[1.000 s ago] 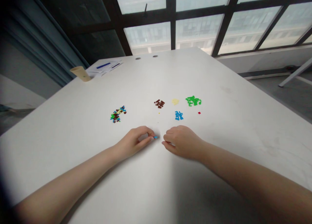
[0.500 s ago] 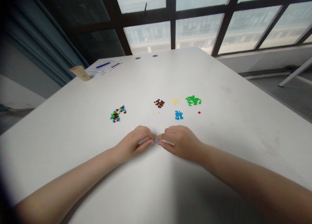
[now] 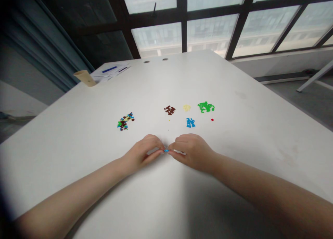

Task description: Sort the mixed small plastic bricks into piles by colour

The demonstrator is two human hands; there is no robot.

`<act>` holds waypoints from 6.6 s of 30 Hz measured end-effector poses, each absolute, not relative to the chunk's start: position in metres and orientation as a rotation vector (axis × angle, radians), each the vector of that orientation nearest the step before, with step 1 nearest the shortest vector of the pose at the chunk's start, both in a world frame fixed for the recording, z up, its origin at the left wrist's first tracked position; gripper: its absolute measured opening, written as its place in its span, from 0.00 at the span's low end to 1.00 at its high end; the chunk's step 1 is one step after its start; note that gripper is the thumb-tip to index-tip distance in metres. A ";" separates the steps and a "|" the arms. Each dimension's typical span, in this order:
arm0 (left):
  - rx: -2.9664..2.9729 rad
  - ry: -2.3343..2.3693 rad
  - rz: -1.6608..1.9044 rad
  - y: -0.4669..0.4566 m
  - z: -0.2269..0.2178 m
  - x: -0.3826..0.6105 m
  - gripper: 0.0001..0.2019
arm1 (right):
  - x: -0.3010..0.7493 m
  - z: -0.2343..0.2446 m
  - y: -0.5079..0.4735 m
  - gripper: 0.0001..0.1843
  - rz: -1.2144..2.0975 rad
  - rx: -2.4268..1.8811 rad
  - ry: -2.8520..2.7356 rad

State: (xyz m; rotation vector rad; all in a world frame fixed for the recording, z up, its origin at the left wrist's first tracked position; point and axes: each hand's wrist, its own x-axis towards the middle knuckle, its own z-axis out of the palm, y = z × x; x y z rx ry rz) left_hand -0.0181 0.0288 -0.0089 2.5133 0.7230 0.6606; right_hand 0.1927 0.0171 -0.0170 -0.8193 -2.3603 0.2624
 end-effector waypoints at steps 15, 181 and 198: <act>2.449 0.965 0.495 0.033 -0.009 -0.019 0.08 | 0.207 -0.014 0.029 0.07 -0.076 -0.817 -2.338; 1.001 0.796 0.843 0.033 -0.019 -0.009 0.10 | 0.190 -0.022 0.019 0.08 0.464 -1.091 -2.305; 0.647 0.677 0.802 0.031 -0.013 -0.008 0.11 | 0.189 -0.024 0.017 0.07 0.418 -1.013 -2.272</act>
